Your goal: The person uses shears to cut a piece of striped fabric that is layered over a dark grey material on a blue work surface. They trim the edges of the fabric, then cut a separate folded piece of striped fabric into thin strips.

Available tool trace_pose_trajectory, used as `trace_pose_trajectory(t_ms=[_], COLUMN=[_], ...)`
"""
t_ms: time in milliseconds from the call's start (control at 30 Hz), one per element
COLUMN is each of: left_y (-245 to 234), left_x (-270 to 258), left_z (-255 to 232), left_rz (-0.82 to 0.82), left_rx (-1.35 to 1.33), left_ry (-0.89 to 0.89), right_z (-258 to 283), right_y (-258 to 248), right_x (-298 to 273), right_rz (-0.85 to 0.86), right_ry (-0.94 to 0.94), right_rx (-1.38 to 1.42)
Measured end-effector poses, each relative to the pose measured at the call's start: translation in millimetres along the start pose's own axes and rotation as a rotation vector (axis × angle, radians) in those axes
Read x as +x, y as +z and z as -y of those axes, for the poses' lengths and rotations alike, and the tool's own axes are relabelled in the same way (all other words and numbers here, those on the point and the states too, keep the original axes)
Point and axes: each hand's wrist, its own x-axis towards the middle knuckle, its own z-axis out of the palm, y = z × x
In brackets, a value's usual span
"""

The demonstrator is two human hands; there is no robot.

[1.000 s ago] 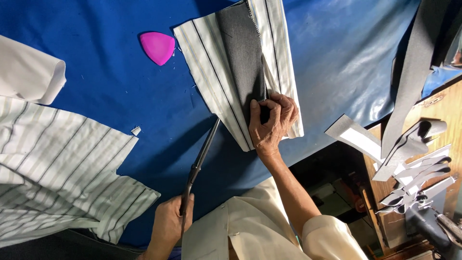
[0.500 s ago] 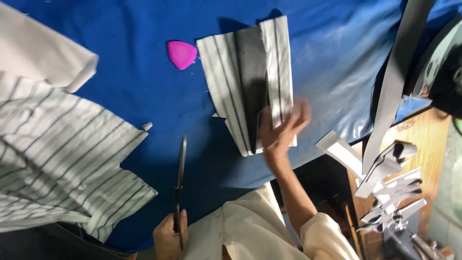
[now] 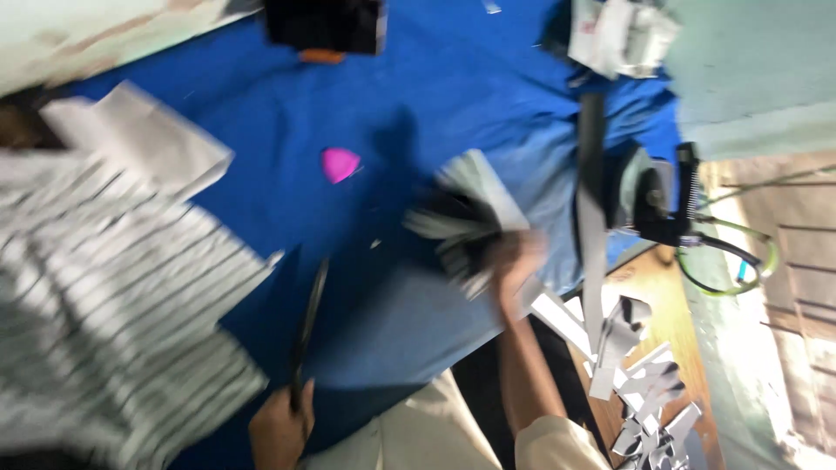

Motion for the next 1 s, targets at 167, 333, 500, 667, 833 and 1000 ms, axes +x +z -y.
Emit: trace_pose_trajectory(t_ms=[167, 333, 500, 667, 833, 1000], left_y=[-5, 26, -1, 58, -47, -90], left_x=[14, 13, 1, -30, -37, 9], left_z=[-11, -36, -80, -67, -35, 92], left_rz=[-0.017, -0.038, 0.199, -0.124, -0.450, -0.642], left_rx=[-0.141, -0.098, -0.133, -0.134, 0.005, 0.373], left_ry=[0.260, 0.148, -0.166, 0.014, 0.090, -0.123], right_z=[-110, -79, -80, -110, -109, -94], right_y=[21, -106, -176, -143, -101, -117], right_x=[61, 78, 94, 50, -26, -46], right_rz=[0.697, -0.021, -0.443, -0.141, -0.038, 0.153], right_ry=[0.720, 0.139, -0.174, -0.471, -0.403, 0.060], right_rx=[1.672, 1.838, 1.955, 1.881, 2.165, 2.319])
